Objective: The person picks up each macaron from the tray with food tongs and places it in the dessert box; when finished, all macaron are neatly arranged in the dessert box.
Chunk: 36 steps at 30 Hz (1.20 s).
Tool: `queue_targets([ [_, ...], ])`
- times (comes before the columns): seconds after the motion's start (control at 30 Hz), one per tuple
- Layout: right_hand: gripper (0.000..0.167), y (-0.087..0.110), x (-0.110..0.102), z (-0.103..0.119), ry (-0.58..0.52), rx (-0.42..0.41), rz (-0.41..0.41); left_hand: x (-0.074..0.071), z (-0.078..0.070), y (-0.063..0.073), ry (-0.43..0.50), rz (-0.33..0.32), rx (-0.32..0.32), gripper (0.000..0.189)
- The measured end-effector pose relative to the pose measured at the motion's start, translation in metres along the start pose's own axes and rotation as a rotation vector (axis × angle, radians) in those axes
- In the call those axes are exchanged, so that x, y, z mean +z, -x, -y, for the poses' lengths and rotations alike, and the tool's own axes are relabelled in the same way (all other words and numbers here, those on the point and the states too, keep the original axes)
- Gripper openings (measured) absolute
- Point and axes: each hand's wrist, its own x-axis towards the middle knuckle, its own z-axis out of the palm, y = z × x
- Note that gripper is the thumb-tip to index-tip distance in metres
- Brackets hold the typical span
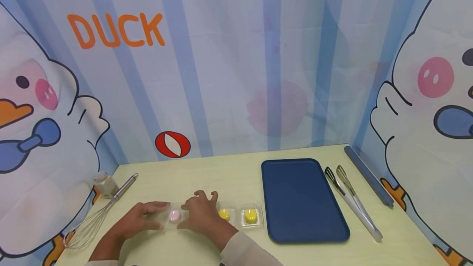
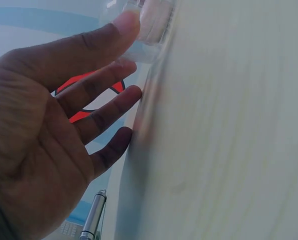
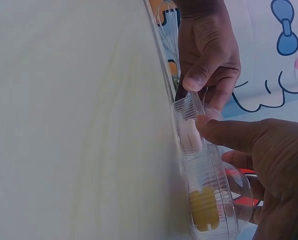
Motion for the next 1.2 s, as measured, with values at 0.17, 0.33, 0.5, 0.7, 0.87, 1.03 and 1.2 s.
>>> queue_targets([
  [0.17, 0.055, -0.002, 0.001, 0.000, 0.002, 0.008, 0.001, 0.001, 0.004, -0.001, 0.009, -0.002, 0.018, 0.056],
  [0.33, 0.054, -0.002, 0.002, 0.000, -0.016, 0.011, 0.005, 0.001, 0.005, 0.000, -0.006, -0.025, 0.048, 0.054],
  [0.5, 0.052, -0.001, 0.001, 0.001, -0.027, 0.004, 0.004, 0.001, 0.002, 0.002, -0.034, -0.038, 0.060, 0.054],
  [0.7, 0.053, -0.001, -0.001, 0.002, -0.019, -0.003, 0.008, 0.001, 0.000, 0.003, -0.045, -0.038, 0.055, 0.058],
  [0.87, 0.059, 0.002, -0.005, -0.001, -0.009, 0.001, 0.018, -0.001, -0.001, 0.005, -0.054, -0.051, 0.043, 0.070],
  [1.03, 0.061, 0.007, -0.013, -0.007, 0.026, -0.005, 0.011, 0.000, -0.006, 0.008, -0.049, -0.115, 0.033, 0.074],
  [1.2, 0.062, 0.016, -0.019, -0.019, 0.065, 0.002, 0.003, 0.009, -0.019, 0.010, -0.098, -0.175, 0.007, 0.074],
])
